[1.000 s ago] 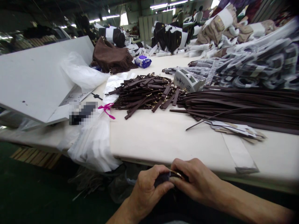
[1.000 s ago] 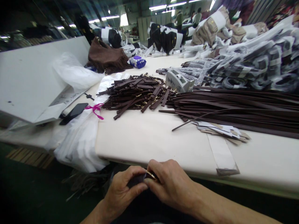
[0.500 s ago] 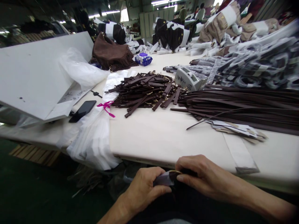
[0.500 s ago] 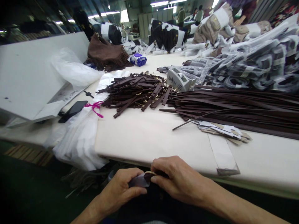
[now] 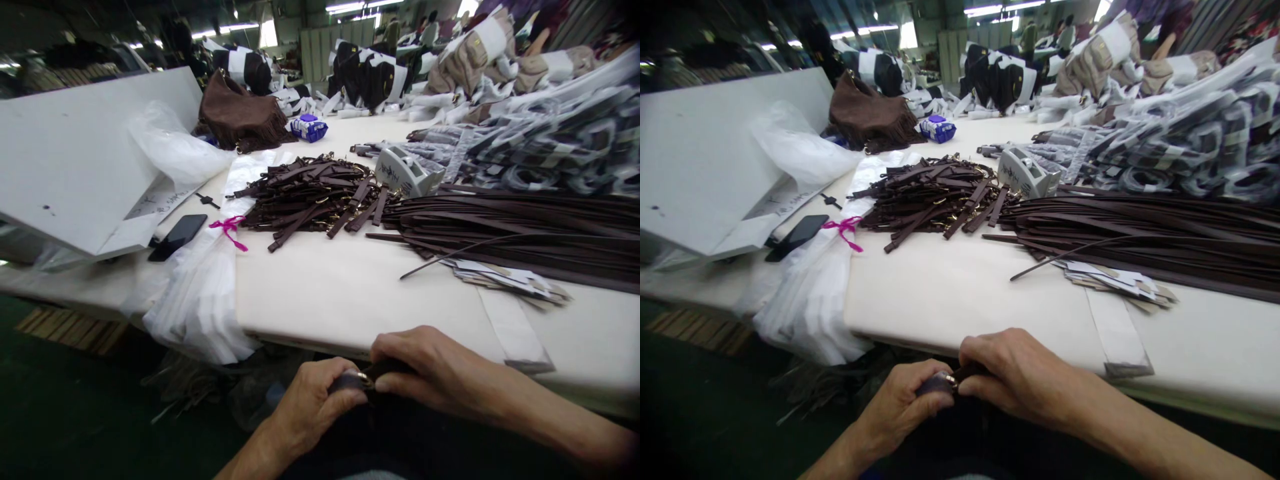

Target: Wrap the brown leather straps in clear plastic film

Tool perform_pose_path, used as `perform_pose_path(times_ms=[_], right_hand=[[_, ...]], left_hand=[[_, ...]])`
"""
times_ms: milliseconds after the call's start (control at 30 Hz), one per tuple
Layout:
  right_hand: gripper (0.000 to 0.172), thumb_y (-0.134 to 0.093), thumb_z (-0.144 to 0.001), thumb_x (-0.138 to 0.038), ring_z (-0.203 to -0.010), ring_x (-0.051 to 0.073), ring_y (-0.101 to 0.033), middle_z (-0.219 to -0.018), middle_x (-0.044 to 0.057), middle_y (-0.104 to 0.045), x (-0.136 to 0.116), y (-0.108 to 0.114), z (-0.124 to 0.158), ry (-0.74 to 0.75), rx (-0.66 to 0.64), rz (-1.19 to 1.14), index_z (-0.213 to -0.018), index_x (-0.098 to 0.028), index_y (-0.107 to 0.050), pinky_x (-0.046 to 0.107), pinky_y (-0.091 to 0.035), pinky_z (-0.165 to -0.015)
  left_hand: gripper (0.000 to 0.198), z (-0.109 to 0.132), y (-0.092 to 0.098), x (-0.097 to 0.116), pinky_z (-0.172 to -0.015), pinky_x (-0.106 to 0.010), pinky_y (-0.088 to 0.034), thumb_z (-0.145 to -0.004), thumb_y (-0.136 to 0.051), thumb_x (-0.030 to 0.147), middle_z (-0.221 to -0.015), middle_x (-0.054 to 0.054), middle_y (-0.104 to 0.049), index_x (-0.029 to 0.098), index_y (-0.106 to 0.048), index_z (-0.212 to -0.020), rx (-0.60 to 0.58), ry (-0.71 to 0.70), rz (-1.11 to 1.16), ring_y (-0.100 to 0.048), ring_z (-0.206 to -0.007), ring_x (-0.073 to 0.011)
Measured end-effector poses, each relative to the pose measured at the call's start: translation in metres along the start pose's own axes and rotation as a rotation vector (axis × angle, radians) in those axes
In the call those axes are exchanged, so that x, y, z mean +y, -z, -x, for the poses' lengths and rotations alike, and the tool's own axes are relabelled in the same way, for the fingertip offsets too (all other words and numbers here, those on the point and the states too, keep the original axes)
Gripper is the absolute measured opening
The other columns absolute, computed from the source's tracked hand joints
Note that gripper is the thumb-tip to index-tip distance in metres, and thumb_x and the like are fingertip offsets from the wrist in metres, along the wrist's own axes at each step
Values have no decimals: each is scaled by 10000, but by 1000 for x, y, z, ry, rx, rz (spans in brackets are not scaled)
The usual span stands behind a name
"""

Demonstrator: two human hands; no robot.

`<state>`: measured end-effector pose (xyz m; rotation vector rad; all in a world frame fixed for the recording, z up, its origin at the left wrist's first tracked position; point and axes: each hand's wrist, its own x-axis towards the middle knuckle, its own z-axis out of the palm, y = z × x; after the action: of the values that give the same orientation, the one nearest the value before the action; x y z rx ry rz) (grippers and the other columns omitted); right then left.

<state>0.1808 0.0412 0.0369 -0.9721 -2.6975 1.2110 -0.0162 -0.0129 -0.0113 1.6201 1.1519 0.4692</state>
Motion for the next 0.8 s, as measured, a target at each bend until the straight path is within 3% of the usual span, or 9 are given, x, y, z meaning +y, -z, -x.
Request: perform_pose_path(times_ms=[167,267,367,500,600,667,733,800], right_hand=[[65,-525,-816,-165,-692,137,-588,-774,5,-639,-2,5,-4,-5,-63,20,-846,-194,-574,211,-371,-597],[122,-530,-828,-242,-680,142,-569,-782,8,-633,4,14,-2,-77,-74,-25,-940,-206,-561,214,-371,-577],[87,-527,-829,-270,-610,124,-522,-718,-8,-604,8,22,-3,-140,-70,-27,-872,-205,-566,208,-346,-535],[119,-552,-794,-204,-664,125,-521,-747,-11,-590,8,28,-6,-23,-115,-75,-912,-206,-559,212,-355,-581],[156,-546,-828,-280,-583,98,-447,-686,-34,-519,15,41,-5,-73,-131,-239,-951,-193,-506,195,-335,-515],[166,-568,-821,-312,-548,81,-380,-637,-55,-450,17,49,-7,-93,-85,-319,-869,-179,-479,183,-301,-476],[183,-610,-789,-281,-542,71,-358,-624,-62,-424,12,54,-13,-50,-93,-365,-799,-173,-463,173,-283,-461],[183,-624,-776,-252,-522,61,-380,-629,-64,-446,4,57,-19,-6,-202,-446,-821,-173,-465,162,-293,-445]], left_hand=[[183,0,1,-5,-610,-185,-340,-850,-520,302,-739,9,-581,136,-598,-845,-69,-86,-51,-533,-674,-111],[234,0,4,-9,-584,-188,-324,-872,-479,320,-671,21,-536,131,-582,-780,-44,-31,-63,-499,-625,-98],[244,-1,7,-9,-569,-188,-310,-861,-495,333,-645,27,-509,132,-578,-752,-43,9,-82,-474,-608,-91],[252,-2,13,-5,-575,-174,-354,-860,-491,335,-640,22,-530,130,-577,-743,-142,-42,83,-502,-593,-86],[230,3,23,-3,-551,-174,-384,-839,-521,347,-625,21,-537,128,-584,-812,-30,84,177,-509,-557,-85],[239,5,30,0,-542,-178,-400,-818,-547,362,-632,16,-543,127,-585,-836,1,144,252,-516,-549,-87],[251,6,35,7,-525,-179,-408,-798,-571,375,-640,10,-549,125,-585,-818,-68,142,334,-520,-536,-84],[253,8,39,14,-500,-174,-404,-792,-580,376,-640,7,-552,123,-587,-792,-133,117,382,-517,-512,-77]])
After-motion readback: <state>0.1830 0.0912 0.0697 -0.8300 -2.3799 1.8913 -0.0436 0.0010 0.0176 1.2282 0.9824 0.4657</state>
